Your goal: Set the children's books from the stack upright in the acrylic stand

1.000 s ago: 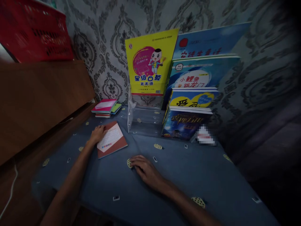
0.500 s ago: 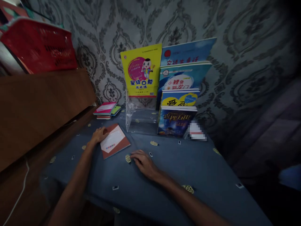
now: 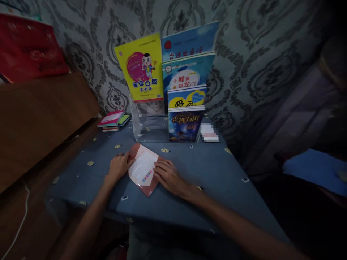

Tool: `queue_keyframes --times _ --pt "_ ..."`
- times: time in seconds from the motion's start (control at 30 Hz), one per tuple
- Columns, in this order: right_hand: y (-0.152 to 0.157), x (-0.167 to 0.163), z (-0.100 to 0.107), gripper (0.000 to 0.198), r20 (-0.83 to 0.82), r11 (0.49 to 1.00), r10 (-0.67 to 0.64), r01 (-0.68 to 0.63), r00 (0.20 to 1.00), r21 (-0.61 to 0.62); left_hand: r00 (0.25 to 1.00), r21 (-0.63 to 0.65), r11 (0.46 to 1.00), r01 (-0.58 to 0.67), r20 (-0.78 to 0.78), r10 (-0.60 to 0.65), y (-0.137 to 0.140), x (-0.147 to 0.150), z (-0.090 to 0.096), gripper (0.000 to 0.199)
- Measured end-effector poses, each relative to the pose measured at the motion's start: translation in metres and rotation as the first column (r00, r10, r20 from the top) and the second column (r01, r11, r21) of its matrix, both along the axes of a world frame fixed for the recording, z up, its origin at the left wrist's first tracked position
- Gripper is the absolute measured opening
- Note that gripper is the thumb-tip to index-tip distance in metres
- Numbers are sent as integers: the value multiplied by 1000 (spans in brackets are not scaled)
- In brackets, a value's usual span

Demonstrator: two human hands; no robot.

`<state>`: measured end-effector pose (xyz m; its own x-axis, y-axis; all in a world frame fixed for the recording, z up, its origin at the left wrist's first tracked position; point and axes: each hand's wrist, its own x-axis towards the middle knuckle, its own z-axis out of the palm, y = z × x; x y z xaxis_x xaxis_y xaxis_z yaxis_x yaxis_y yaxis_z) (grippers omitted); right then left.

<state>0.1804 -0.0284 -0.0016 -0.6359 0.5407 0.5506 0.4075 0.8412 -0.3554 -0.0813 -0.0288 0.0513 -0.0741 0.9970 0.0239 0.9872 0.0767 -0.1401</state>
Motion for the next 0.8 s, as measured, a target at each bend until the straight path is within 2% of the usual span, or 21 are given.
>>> queue_keyframes --times 0.2,0.37,0.53,0.63,0.8 --pt "0 44 -5 25 103 992 -119 122 987 -22 990 -68 989 135 -43 -138 -21 68 9 39" --pt "2 87 -13 28 168 974 -220 226 961 -23 976 -124 969 215 -3 -217 -37 110 13 33" --pt "1 105 -21 33 166 969 -238 245 957 -24 981 -132 974 186 -40 -192 -34 135 17 32" --pt "2 102 -17 36 178 975 -207 218 962 -47 967 -43 966 254 -13 -255 -23 146 7 31" --pt "16 97 -11 39 239 988 -128 145 962 -54 919 72 930 360 146 -367 -10 156 -23 38"
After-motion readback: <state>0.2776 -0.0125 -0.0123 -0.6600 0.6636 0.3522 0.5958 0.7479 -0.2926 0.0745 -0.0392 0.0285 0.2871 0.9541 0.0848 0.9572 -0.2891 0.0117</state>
